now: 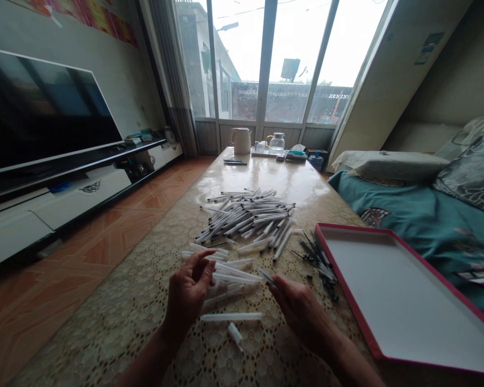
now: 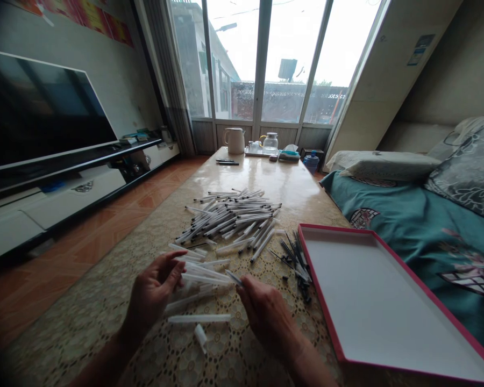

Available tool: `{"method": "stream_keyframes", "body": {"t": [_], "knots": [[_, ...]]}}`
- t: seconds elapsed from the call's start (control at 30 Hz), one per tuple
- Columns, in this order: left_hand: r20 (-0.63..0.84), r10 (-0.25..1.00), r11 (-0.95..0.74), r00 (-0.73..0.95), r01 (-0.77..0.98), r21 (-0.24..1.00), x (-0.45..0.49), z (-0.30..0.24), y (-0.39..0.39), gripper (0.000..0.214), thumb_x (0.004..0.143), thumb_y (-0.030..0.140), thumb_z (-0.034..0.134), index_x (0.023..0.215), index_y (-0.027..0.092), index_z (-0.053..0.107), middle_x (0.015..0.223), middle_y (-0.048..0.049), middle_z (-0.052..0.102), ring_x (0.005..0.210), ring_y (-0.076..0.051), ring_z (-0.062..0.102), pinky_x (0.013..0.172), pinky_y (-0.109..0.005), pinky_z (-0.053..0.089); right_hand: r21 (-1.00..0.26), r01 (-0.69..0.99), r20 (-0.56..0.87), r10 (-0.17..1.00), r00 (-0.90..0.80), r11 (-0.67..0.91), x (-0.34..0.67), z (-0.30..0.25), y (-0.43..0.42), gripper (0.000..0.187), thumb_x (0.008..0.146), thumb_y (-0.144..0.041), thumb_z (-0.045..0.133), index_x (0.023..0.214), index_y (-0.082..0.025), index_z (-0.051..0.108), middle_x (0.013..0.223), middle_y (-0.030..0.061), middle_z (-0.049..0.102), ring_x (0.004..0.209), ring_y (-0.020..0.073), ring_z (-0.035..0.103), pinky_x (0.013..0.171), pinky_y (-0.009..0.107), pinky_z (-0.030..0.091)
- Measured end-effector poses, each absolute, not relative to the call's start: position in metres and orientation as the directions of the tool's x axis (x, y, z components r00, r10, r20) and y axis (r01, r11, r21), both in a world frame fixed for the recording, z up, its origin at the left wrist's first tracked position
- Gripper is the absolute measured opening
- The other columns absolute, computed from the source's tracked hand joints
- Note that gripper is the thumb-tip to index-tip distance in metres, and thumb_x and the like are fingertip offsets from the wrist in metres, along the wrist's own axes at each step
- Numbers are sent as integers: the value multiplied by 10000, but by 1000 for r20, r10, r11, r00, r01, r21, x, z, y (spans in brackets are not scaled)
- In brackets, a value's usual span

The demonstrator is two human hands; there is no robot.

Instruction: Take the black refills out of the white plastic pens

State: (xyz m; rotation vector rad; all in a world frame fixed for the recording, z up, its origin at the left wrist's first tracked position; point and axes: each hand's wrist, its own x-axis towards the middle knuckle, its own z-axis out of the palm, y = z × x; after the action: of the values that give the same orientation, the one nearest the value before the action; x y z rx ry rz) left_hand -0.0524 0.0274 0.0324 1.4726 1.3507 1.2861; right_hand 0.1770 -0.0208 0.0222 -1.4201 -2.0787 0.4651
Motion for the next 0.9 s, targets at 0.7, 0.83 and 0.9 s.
{"method": "stream_keyframes", "body": {"t": [0.7, 0.83, 0.9], "knots": [[-232, 960, 281, 160, -484, 829, -26, 20, 18, 288, 583, 306, 821, 780, 127, 710, 606, 2, 632, 478, -52, 531, 456, -141, 413, -928, 334, 125, 983, -135, 164, 173, 6, -14, 428, 937, -473, 339, 698, -172, 527, 500, -35, 470, 434, 86, 425, 435, 183, 329], [-232, 962, 274, 145, -483, 832, -25, 19, 19, 309, 556, 305, 834, 770, 121, 708, 600, 1, 631, 478, -56, 535, 464, -148, 429, -935, 309, 138, 980, -141, 175, 172, 7, -14, 388, 920, -449, 401, 688, -167, 531, 511, -35, 467, 444, 81, 414, 436, 183, 329], [-235, 963, 271, 134, -481, 834, -25, 19, 19, 325, 536, 318, 841, 753, 117, 707, 594, -1, 634, 469, -58, 536, 455, -150, 429, -940, 292, 140, 979, -146, 178, 172, 10, -14, 346, 905, -428, 443, 702, -165, 540, 537, -30, 488, 459, 83, 431, 448, 185, 344]]}}
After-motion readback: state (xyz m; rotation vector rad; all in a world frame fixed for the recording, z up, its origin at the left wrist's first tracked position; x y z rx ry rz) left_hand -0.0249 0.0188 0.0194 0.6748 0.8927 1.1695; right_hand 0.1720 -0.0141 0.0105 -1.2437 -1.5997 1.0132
